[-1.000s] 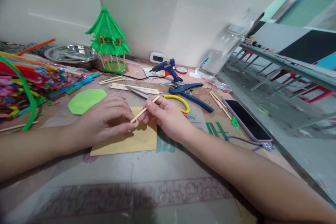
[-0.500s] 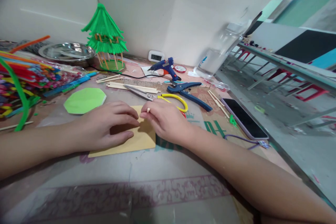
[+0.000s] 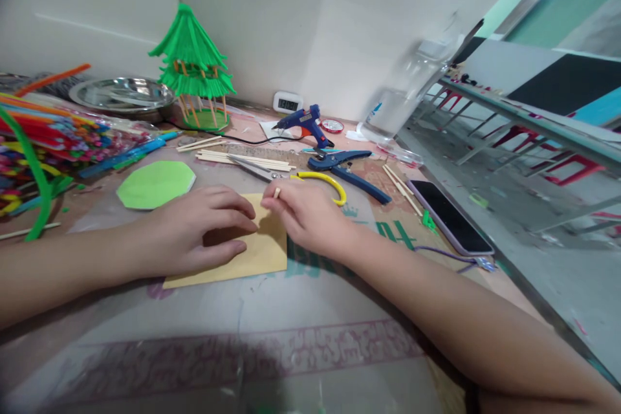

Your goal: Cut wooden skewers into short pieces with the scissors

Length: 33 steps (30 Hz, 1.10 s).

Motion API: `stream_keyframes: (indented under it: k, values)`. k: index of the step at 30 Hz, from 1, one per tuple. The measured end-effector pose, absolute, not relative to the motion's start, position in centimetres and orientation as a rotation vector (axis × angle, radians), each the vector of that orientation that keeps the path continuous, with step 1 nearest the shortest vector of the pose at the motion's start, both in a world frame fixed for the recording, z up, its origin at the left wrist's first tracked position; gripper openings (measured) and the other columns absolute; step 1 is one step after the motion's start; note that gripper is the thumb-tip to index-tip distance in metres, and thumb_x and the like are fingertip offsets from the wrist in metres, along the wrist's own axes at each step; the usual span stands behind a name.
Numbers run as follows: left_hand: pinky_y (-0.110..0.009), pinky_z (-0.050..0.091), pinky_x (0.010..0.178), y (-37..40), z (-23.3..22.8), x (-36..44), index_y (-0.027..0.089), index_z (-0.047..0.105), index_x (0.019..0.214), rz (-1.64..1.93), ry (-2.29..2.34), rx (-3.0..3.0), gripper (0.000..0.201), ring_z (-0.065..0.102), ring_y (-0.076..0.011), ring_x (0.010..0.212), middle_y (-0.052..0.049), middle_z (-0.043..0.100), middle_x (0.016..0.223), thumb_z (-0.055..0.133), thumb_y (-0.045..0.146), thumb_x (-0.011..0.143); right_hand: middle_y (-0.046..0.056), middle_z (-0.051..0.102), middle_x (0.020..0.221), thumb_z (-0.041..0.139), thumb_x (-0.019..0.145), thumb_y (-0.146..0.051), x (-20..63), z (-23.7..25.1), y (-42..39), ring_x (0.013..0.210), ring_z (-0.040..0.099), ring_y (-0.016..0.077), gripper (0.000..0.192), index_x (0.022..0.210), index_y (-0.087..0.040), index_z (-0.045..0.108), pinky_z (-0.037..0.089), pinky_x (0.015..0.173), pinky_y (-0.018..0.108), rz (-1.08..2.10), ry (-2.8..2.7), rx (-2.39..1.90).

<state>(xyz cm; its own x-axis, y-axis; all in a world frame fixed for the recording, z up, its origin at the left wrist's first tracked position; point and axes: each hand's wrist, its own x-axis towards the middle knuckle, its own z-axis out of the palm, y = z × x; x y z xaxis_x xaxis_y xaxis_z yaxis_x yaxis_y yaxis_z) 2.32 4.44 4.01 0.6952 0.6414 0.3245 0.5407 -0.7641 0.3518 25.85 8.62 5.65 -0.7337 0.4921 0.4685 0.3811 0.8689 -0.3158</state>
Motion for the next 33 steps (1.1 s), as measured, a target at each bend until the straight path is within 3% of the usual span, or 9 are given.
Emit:
stream_keyframes:
  k: [10,15,33]
  values:
    - [-0.041,0.047,0.094,4.55,3.83,2.41,0.021,0.073,0.105,0.665,0.953,2.683,0.021,0.063,-0.0226,0.106,-0.005,0.070,0.113,0.061,0.032,0.091,0.000,0.057,0.068,0.040,0.103,-0.030,25.43,6.04,8.66,0.063,0.053,0.0164,0.027,0.079,-0.023,0.047,0.038,0.061,0.029,0.365,-2.430,-0.841]
    - [-0.040,0.047,0.095,4.53,3.81,2.35,0.021,0.073,0.105,0.658,0.939,2.684,0.021,0.062,-0.0223,0.106,-0.005,0.069,0.113,0.061,0.033,0.092,0.001,0.060,0.075,0.041,0.104,-0.030,25.45,5.94,8.79,0.067,0.054,0.0170,0.024,0.082,-0.023,0.050,0.038,0.064,0.029,0.350,-2.489,-0.671]
    - [-0.039,0.047,0.095,4.67,3.84,2.38,0.021,0.073,0.104,0.662,0.947,2.679,0.021,0.062,-0.0217,0.106,-0.005,0.070,0.112,0.061,0.033,0.092,0.000,0.059,0.072,0.041,0.103,-0.028,25.54,5.82,8.86,0.066,0.055,0.0160,0.023,0.082,-0.023,0.049,0.040,0.063,0.027,0.388,-2.462,-0.721]
